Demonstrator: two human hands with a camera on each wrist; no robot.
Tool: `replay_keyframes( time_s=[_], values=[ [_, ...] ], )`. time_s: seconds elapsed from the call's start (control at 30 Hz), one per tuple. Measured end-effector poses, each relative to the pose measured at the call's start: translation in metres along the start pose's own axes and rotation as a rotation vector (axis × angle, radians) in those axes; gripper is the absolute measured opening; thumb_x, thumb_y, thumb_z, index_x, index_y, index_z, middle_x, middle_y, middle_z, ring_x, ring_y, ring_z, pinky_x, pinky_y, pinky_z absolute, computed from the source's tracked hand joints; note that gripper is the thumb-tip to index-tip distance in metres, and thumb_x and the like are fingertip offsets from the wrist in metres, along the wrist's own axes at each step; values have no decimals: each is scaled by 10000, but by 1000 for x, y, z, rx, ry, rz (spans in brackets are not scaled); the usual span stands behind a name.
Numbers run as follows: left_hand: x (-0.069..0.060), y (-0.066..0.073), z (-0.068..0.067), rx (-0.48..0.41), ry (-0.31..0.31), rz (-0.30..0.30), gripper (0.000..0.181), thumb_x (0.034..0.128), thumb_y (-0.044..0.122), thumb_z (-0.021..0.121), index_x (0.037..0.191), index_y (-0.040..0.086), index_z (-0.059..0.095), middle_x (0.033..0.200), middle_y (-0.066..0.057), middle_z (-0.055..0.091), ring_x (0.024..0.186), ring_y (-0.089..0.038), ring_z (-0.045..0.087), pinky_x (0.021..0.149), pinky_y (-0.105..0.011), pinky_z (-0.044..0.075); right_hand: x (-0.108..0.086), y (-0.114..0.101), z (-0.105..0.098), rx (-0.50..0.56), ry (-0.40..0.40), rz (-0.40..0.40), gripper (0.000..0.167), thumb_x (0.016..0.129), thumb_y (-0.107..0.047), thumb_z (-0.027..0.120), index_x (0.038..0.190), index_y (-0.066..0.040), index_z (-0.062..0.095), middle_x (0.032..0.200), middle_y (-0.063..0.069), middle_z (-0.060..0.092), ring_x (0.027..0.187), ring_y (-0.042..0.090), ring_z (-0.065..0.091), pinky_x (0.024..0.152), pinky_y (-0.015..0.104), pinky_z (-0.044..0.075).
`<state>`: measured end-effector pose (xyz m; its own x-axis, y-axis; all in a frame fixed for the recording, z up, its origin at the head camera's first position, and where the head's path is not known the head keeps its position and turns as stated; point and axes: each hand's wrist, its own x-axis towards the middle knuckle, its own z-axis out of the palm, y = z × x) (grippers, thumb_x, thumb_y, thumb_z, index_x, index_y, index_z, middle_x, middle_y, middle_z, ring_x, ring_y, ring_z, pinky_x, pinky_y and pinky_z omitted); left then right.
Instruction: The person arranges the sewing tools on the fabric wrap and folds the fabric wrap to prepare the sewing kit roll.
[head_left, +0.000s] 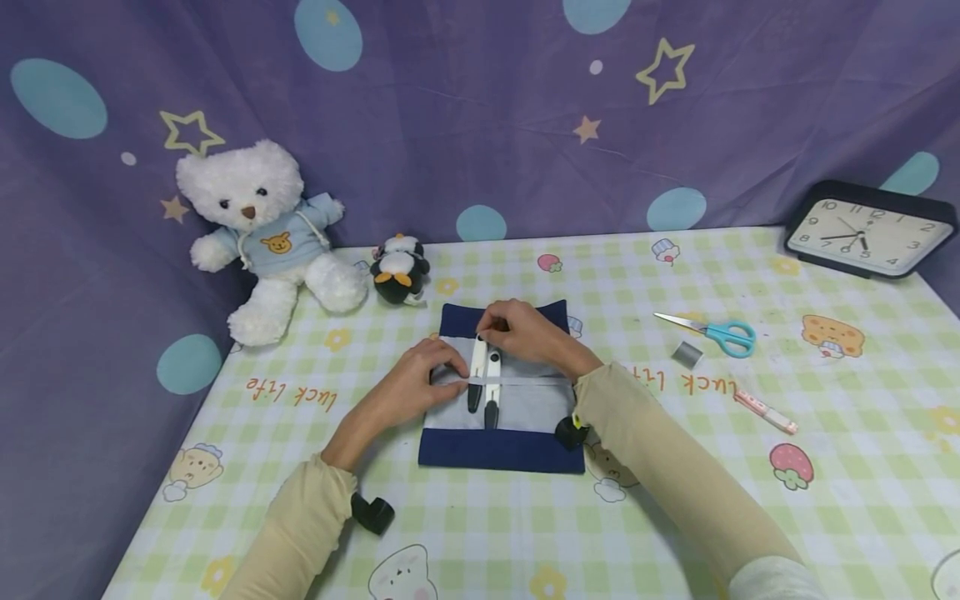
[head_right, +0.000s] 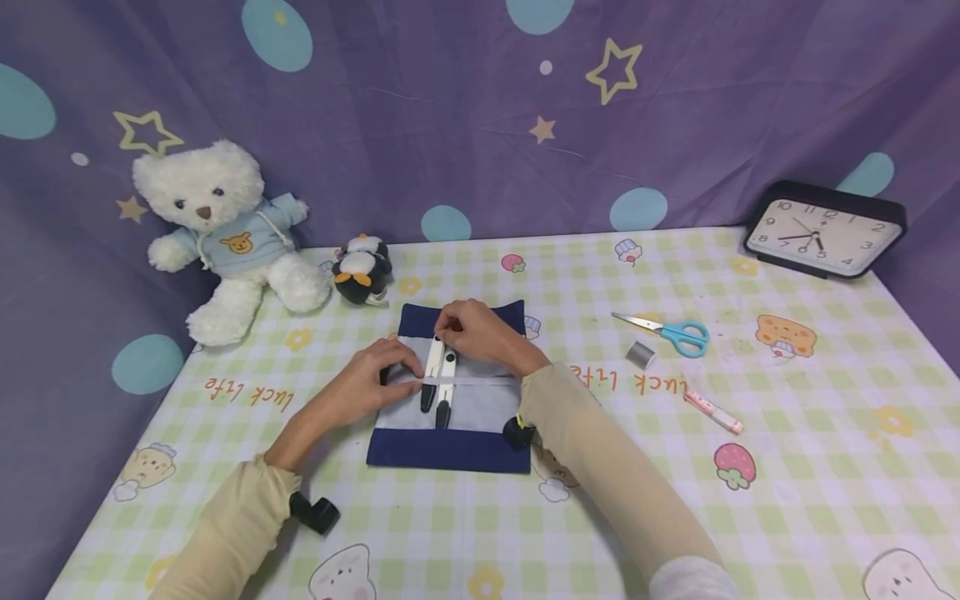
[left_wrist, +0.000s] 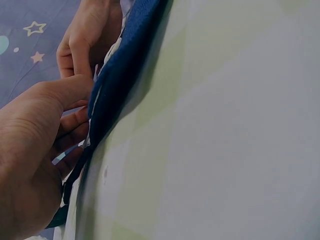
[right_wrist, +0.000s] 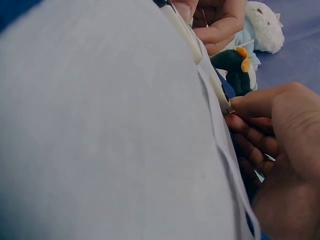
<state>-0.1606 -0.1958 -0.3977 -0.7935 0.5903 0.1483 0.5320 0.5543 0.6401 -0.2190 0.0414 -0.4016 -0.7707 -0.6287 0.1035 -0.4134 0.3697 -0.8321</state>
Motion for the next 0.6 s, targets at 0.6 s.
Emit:
replay_keyframes(
  time_s=[0.6],
  values=[
    [0,1,0,13,-5,-4,107,897,54,800,952,112,729,985,25,674,998,-182,622,1220,-463,200,0,1,-1,0,-12,-5,124,1055,-81,605,1092,-48,719,1068,64,666,904,171,643,818,346,534]
  ],
)
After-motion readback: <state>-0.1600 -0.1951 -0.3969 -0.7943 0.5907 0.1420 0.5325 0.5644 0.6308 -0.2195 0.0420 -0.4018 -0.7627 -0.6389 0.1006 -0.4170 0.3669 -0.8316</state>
